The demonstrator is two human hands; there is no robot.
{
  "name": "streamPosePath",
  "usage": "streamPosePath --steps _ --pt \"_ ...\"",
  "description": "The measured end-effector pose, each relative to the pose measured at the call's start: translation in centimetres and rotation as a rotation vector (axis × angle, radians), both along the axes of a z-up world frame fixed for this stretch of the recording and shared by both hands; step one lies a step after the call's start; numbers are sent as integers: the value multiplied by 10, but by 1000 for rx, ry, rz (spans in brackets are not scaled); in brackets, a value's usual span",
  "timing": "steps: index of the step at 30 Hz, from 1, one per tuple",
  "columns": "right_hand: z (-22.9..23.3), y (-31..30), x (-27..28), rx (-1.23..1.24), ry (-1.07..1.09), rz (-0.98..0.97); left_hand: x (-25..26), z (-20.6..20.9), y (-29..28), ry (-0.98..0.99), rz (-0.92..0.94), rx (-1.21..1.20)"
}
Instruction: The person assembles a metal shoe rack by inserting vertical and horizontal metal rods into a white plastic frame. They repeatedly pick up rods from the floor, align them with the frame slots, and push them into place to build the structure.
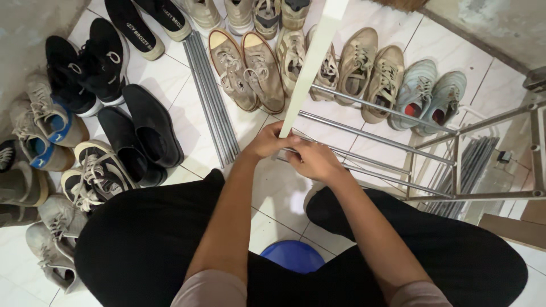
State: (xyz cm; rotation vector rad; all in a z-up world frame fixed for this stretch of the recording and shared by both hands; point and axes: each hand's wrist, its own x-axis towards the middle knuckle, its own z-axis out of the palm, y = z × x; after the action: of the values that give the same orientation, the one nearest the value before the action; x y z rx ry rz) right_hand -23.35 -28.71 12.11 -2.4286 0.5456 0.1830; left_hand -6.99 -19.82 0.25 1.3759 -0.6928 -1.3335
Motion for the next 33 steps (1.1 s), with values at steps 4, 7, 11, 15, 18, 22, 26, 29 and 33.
streamPosePath --steps 4,7,11,15,18,22,26,29,33 --pt "4 1 -4 13 -27 -89 2 12 11 56 35 -61" --pt "3 0 -10 -7 -39 -120 -4 31 19 -486 155 -56" --pt "-15 -19 -41 -180 -15 -46 -12 62 34 -662 141 -36" --pt "-24 -50 -99 -279 130 -5 -26 83 40 -703 210 88" --pt "-28 -62 -139 -252 330 -168 -45 86 38 -892 348 101" --pt "-37 -70 -178 -329 297 -346 -68 96 43 -1443 355 -39" --pt "-51 -69 -198 -409 293 -396 -89 105 33 -1454 -371 -88" --pt "-63 -62 -200 -464 273 -416 -120 86 23 -1599 -218 -494" --pt "-70 -55 -206 -562 179 -413 -149 39 4 -1702 -224 -321"
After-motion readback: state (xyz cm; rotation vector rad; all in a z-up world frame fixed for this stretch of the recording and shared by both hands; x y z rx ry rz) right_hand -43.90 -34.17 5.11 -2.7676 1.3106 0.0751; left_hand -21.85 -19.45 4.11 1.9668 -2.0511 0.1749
